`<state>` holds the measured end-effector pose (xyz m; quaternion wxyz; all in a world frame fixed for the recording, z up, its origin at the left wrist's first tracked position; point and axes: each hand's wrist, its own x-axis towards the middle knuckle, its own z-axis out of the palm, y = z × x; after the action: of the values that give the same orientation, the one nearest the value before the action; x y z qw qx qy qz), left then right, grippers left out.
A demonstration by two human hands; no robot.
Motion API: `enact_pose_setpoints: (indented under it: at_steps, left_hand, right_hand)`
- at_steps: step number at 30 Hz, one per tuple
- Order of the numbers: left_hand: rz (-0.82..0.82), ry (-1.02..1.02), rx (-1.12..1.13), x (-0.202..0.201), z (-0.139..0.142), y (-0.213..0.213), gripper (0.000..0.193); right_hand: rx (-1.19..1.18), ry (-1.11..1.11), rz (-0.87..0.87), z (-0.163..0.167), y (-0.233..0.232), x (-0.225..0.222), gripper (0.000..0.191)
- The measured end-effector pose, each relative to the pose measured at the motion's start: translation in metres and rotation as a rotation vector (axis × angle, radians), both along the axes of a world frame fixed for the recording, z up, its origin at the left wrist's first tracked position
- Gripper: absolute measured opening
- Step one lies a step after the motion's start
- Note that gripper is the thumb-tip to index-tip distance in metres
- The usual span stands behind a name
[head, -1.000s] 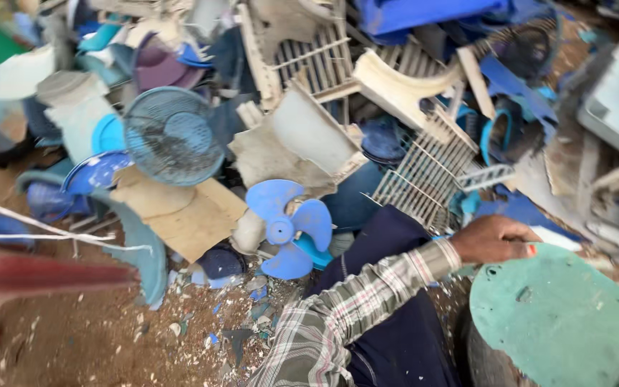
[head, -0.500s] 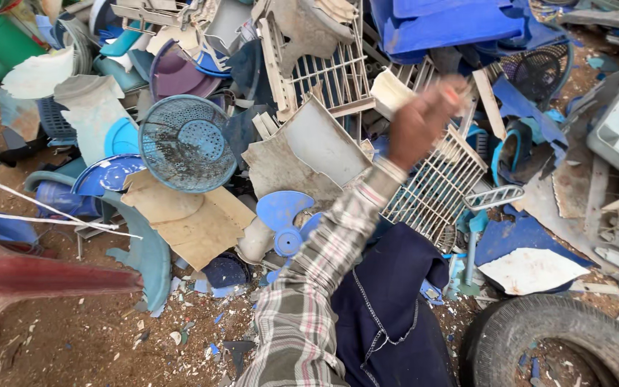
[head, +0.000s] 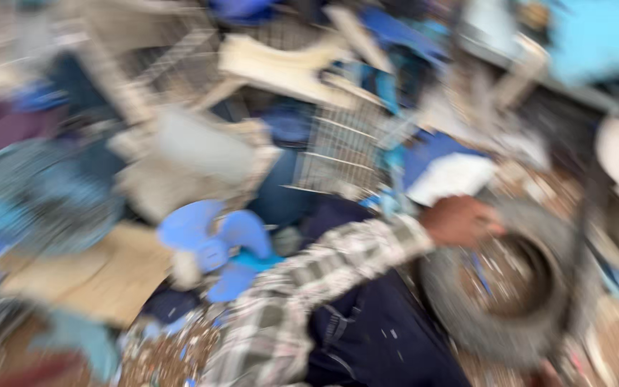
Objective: The person uses a long blade to cut various plastic items into smaller pieces. They cut a blue bucket, a metal lid, and a metal grate, placing the cut pieces into a pile. The person also moves a tire and other debris to access items.
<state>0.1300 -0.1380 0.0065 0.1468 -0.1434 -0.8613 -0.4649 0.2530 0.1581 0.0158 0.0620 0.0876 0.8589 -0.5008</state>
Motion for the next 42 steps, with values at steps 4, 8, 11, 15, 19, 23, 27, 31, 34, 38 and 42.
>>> enact_pose_setpoints:
  at_steps: [4,8,11,15,19,23,27,31,34,38,42]
  left_hand:
    - [-0.111,-0.1,-0.261,-0.015,0.009,0.036,0.041]
    - [-0.292,-0.195,-0.375,-0.05,0.014,0.064,0.032]
    - [-0.356,-0.327,-0.572,-0.096,0.007,0.076,0.028]
    - [-0.233,-0.305,-0.56,-0.173,-0.02,0.061,0.022]
    - [-0.071,-0.338,-0.496,-0.244,-0.053,0.039,0.021]
    - [0.021,-0.309,-0.442,-0.307,-0.079,0.036,0.018]
    - [0.094,-0.165,-0.253,-0.372,-0.086,0.07,0.017]
    - [0.095,-0.153,-0.21,-0.453,-0.076,0.118,0.021]
    - [0.103,-0.102,-0.141,-0.517,-0.074,0.147,0.024]
    - [0.181,0.366,-0.142,-0.577,-0.073,0.169,0.033]
    - [0.207,0.496,-0.069,-0.611,-0.049,0.181,0.04]
  right_hand:
    - [0.08,-0.071,-0.078,-0.023,0.069,0.027,0.036]
    - [0.191,0.146,-0.06,-0.039,0.111,0.028,0.054]
    - [0.264,0.07,-0.074,-0.022,0.135,0.008,0.057]
    - [0.696,0.024,-0.042,-0.003,0.17,-0.059,0.057]
    - [1.067,-0.154,-0.061,-0.015,0.211,-0.138,0.06]
    - [1.338,-0.266,0.022,-0.029,0.25,-0.214,0.041]
    - [1.354,-0.364,0.06,-0.021,0.265,-0.307,0.031]
    - [1.275,-0.334,0.127,-0.014,0.235,-0.408,0.025]
    - [1.227,-0.352,0.212,-0.019,0.199,-0.475,0.022]
    - [1.418,-0.369,0.332,0.0,0.19,-0.531,0.028]
    - [1.573,-0.299,0.432,0.015,0.175,-0.553,0.021]
